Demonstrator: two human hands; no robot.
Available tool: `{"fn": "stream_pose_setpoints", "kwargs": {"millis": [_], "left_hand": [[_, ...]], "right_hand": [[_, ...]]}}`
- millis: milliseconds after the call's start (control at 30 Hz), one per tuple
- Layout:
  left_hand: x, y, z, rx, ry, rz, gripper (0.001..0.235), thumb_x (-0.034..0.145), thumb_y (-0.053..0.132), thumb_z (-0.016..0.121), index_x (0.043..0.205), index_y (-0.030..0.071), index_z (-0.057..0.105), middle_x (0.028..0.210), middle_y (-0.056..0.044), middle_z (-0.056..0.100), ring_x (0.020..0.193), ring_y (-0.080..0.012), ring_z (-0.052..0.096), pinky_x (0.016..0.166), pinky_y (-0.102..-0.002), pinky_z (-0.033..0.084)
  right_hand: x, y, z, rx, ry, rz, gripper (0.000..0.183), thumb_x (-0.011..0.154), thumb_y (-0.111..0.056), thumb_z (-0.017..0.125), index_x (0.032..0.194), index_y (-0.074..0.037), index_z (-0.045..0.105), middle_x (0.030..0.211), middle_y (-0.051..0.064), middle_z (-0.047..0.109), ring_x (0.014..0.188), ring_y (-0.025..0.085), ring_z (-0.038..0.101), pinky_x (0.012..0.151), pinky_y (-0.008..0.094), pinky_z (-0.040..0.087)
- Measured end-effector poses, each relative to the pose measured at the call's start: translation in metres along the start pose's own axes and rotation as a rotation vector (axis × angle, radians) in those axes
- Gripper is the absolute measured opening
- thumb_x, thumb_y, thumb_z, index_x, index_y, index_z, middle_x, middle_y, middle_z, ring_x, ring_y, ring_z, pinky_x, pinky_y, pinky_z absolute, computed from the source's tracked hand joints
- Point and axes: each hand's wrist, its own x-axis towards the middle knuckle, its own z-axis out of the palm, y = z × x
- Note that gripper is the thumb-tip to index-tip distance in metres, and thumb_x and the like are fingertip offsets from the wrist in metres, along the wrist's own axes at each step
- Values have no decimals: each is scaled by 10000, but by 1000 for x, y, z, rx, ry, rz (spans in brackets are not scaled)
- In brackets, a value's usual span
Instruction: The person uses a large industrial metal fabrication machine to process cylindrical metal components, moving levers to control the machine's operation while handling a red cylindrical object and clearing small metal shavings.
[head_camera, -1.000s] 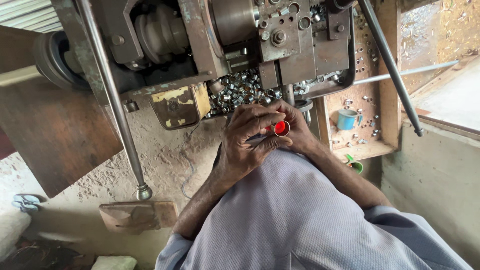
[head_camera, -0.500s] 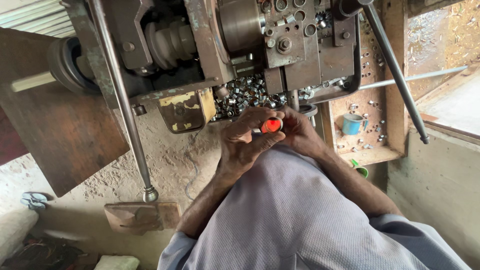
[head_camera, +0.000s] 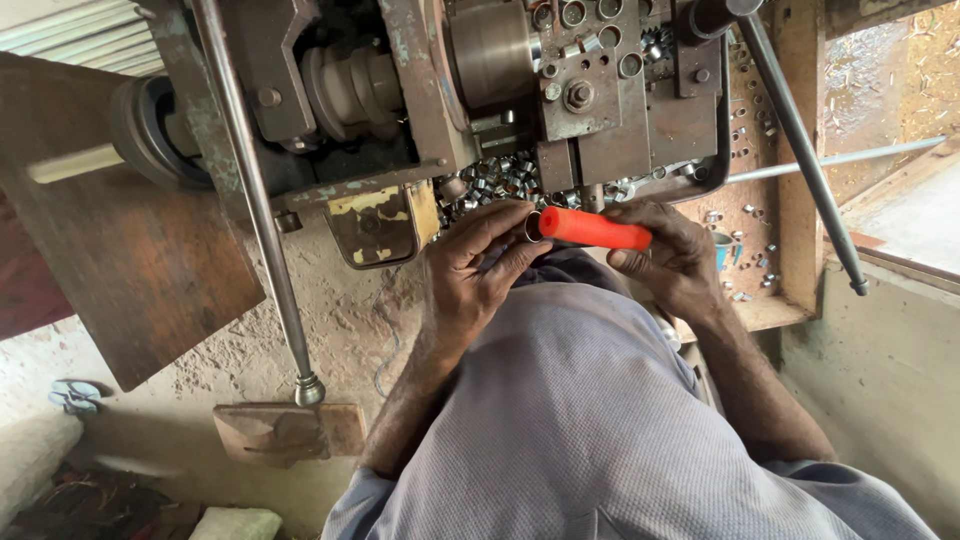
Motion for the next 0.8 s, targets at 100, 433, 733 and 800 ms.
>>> {"fn": "stream_pose_setpoints", "kwargs": {"millis": [100, 433, 733, 800], "left_hand": [[0, 3, -4, 69, -25, 2, 378, 905, 80, 803, 1268, 61, 700, 1261, -110, 706, 1020, -137, 748, 927, -261, 681], [7, -6, -9, 300, -43, 160, 382, 868, 162, 849, 1222, 90, 725, 1277, -103, 735, 1205, -214, 724, 1047, -321, 635], [13, 4, -13, 446, -161, 85, 369, 856, 225, 840, 1193, 106, 746, 1200, -85, 764, 1145, -212, 743, 991, -325, 634], [14, 7, -12, 447, -169, 39, 346, 872, 234, 829, 1186, 112, 748, 1204, -80, 764, 1126, -202, 753, 975, -307, 640]], "right_hand": [[9, -6, 2, 69, -44, 8, 360, 914, -68, 783, 1262, -92, 692, 1298, 88, 706, 1251, 196, 655, 1145, 381, 535], [22, -24, -2, -573, -57, -206, 350, 854, -97, 824, 1192, -126, 737, 1228, 66, 722, 1072, 192, 683, 920, 309, 588], [28, -39, -12, -643, -108, -293, 374, 801, -69, 830, 1164, -93, 743, 1216, 112, 723, 1083, 254, 704, 910, 357, 591], [28, -42, -13, -601, -119, -260, 379, 795, -70, 835, 1163, -76, 743, 1227, 124, 721, 1109, 267, 711, 935, 367, 594]]}}
